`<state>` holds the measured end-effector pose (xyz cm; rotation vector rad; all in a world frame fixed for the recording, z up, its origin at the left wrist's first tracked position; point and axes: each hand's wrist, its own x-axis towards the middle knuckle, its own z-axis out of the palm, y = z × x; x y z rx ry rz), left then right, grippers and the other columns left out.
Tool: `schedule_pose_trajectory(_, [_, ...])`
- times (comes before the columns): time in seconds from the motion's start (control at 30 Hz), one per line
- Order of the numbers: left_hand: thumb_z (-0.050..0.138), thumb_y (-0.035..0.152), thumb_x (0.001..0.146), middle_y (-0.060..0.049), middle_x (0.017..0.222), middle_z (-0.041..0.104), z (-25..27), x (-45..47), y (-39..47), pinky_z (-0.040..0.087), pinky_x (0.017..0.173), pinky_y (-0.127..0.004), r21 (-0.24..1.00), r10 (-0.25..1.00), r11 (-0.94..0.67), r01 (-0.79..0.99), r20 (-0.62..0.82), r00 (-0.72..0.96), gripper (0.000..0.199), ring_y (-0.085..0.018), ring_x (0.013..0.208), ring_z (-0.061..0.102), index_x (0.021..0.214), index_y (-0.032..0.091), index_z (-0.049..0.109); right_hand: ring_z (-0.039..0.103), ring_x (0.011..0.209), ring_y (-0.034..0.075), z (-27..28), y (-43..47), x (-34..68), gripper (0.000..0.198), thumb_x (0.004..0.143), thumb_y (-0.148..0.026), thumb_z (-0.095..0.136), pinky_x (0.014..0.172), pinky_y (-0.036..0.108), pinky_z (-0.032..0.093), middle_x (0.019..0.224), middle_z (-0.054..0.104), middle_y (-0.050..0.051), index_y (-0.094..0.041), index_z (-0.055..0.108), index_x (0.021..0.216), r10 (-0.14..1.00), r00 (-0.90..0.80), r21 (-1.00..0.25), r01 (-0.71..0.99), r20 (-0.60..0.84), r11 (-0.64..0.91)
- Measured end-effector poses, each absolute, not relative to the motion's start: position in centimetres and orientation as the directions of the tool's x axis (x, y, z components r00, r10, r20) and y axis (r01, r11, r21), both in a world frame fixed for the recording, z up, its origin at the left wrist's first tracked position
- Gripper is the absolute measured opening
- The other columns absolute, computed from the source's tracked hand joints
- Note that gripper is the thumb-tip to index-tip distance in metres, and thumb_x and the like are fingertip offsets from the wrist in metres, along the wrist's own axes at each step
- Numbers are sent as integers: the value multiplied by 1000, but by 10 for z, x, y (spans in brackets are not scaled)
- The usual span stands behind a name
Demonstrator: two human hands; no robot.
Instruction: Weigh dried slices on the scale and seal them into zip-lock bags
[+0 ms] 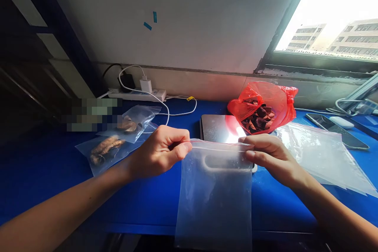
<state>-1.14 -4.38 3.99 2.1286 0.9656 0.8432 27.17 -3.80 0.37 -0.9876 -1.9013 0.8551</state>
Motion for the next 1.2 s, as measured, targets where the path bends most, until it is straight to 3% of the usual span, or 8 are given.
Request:
schedule_pose_trajectory(0.23, [45,21,81,4,52,48,39,-18,-38,32,47,-22,738,779,-574,355,359,514,25,-9,49,42,57,17,52,44,52,12,6,-35,268,40,89,-46,56,46,24,37,56,48,0,-19,54,60,860,-404,-869,247,311,430])
schedule_pose_trajectory(0.43, [46,21,82,3,53,53,39,-16,-36,32,47,-22,634,728,-654,412,380,571,25,-9,49,45,60,16,56,41,53,11,9,-35,269,34,90,-33,52,48,23,36,56,45,-1,-19,50,59,816,-418,-776,321,399,543])
schedule_pose_trajectory(0.6, [45,24,87,2,57,54,38,-14,-40,32,47,-23,581,726,-668,464,373,578,27,-9,50,45,65,15,58,41,54,11,15,-38,268,32,92,-35,52,49,22,35,57,46,-2,-19,55,64,786,-461,-728,352,412,589])
schedule_pose_trajectory(0.83, [49,26,87,3,57,52,36,-8,-42,34,48,-21,671,773,-576,468,261,578,23,-9,51,45,68,16,59,47,56,13,12,-36,266,28,92,-31,51,51,24,39,61,54,1,-19,57,68,799,-445,-721,382,404,578])
schedule_pose_trajectory(1.03, [53,30,87,1,66,58,33,-1,-43,39,52,-22,731,861,-485,480,305,406,20,-11,58,50,81,16,67,51,56,12,14,-41,261,25,91,-24,51,51,23,39,63,61,2,-18,59,69,773,-439,-631,452,459,631])
schedule_pose_trajectory(1.2, [56,31,86,2,64,57,32,0,-41,39,51,-22,744,887,-453,491,320,333,19,-10,55,48,77,16,64,49,55,11,17,-44,257,21,91,-19,50,50,23,37,63,61,1,-19,56,72,735,-446,-565,470,511,678])
